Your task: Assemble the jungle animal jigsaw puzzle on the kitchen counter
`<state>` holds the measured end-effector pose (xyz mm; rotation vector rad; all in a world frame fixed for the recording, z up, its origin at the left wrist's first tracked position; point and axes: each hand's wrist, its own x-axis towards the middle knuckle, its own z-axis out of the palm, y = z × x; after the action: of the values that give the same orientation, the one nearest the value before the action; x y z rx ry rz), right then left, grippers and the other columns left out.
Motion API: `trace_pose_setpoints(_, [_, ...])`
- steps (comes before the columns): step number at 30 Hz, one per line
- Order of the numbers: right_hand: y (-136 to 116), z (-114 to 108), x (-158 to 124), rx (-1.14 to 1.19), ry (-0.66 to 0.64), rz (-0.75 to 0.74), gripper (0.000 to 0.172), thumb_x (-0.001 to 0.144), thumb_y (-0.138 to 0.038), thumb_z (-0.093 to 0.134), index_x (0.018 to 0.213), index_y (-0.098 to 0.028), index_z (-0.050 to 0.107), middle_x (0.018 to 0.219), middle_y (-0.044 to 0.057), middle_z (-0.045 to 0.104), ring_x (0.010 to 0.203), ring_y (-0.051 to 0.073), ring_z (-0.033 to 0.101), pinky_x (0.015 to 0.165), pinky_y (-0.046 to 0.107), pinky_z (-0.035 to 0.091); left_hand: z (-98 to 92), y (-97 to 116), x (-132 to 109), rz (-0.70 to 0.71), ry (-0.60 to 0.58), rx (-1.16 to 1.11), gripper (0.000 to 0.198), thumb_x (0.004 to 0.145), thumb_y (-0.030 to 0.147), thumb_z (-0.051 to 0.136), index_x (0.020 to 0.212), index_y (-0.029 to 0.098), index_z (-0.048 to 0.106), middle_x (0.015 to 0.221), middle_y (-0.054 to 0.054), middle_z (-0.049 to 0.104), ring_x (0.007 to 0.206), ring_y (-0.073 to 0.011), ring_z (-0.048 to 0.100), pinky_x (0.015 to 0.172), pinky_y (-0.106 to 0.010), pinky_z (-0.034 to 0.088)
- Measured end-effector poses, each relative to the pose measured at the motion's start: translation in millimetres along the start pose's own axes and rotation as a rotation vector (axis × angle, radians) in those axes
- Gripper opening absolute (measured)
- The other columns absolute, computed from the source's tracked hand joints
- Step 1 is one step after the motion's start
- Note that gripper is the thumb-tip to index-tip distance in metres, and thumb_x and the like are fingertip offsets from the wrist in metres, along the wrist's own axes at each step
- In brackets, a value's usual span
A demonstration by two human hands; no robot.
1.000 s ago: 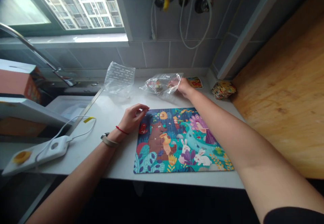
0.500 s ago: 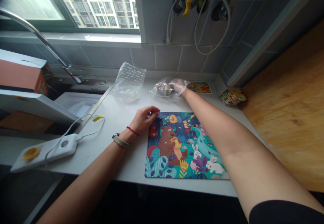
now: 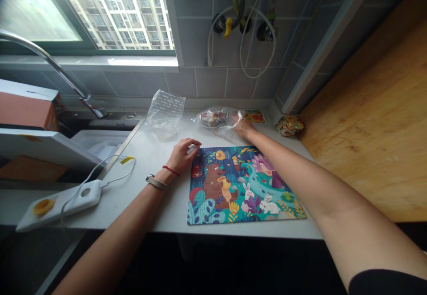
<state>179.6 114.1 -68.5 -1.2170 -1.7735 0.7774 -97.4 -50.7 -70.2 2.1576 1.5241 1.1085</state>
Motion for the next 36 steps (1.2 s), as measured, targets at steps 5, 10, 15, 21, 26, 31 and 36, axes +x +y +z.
trace_pose_setpoints(5, [0, -63, -52, -0.385, -0.166, -0.039, 0.019, 0.082, -0.024, 0.069, 0.097, -0.017, 0.079, 0.123, 0.016, 0.076, 0.124, 0.033, 0.066, 0.117, 0.046, 0.042, 1.2, -2, 0, -0.006, 0.023, -0.022, 0.015, 0.091, 0.019, 0.061, 0.094, 0.022, 0.075, 0.098, -0.005, 0.079, 0.096, -0.0224, 0.072, 0.092, -0.037, 0.058])
trace_pose_setpoints(10, [-7, -123, -82, -0.679, -0.424, 0.054, 0.031, 0.070, -0.036, 0.082, 0.095, -0.018, 0.082, 0.100, 0.014, 0.082, 0.094, 0.032, 0.076, 0.089, 0.038, 0.057, 0.7, 0, -2, -0.036, 0.036, -0.062, 0.017, 0.091, 0.024, 0.060, 0.094, 0.021, 0.077, 0.097, -0.006, 0.081, 0.087, -0.0205, 0.074, 0.079, -0.031, 0.058])
trace_pose_setpoints(15, [-19, -141, -96, -0.825, -0.588, 0.156, 0.064, 0.057, -0.040, 0.093, 0.115, -0.017, 0.081, 0.099, 0.011, 0.082, 0.092, 0.031, 0.076, 0.078, 0.031, 0.055, 0.3, 3, -3, -0.079, 0.026, -0.106, 0.020, 0.088, 0.028, 0.060, 0.093, 0.021, 0.078, 0.092, -0.005, 0.082, 0.080, -0.0198, 0.074, 0.072, -0.027, 0.057])
trace_pose_setpoints(21, [-28, -131, -94, -0.893, -0.655, 0.252, 0.076, 0.057, -0.039, 0.097, 0.128, -0.023, 0.075, 0.102, 0.006, 0.080, 0.095, 0.029, 0.075, 0.079, 0.029, 0.053, -0.4, -1, 0, -0.143, 0.035, -0.182, 0.026, 0.085, 0.034, 0.057, 0.093, 0.019, 0.077, 0.087, -0.007, 0.081, 0.080, -0.0213, 0.075, 0.078, -0.031, 0.059])
trace_pose_setpoints(26, [-32, -127, -87, -0.917, -0.652, 0.287, 0.071, 0.053, -0.028, 0.101, 0.118, -0.022, 0.075, 0.108, 0.008, 0.078, 0.098, 0.029, 0.074, 0.081, 0.030, 0.055, -1.9, -1, 0, -0.150, 0.031, -0.239, 0.028, 0.082, 0.035, 0.057, 0.093, 0.019, 0.076, 0.083, -0.007, 0.081, 0.077, -0.0211, 0.076, 0.077, -0.030, 0.059])
trace_pose_setpoints(31, [-29, -125, -85, -0.916, -0.606, 0.267, 0.064, 0.061, -0.030, 0.101, 0.117, -0.020, 0.071, 0.110, 0.007, 0.075, 0.098, 0.027, 0.072, 0.086, 0.035, 0.058, -3.2, 0, -1, -0.144, 0.038, -0.260, 0.027, 0.081, 0.036, 0.057, 0.091, 0.019, 0.076, 0.080, -0.006, 0.081, 0.075, -0.0217, 0.076, 0.077, -0.031, 0.059])
trace_pose_setpoints(36, [-22, -132, -85, -0.827, -0.563, 0.227, 0.036, 0.103, -0.037, 0.064, 0.133, -0.018, 0.062, 0.134, 0.011, 0.064, 0.112, 0.025, 0.068, 0.094, 0.047, 0.060, -3.0, 0, -1, -0.142, 0.036, -0.262, 0.027, 0.082, 0.034, 0.057, 0.092, 0.019, 0.077, 0.082, -0.006, 0.081, 0.075, -0.0211, 0.076, 0.077, -0.031, 0.059])
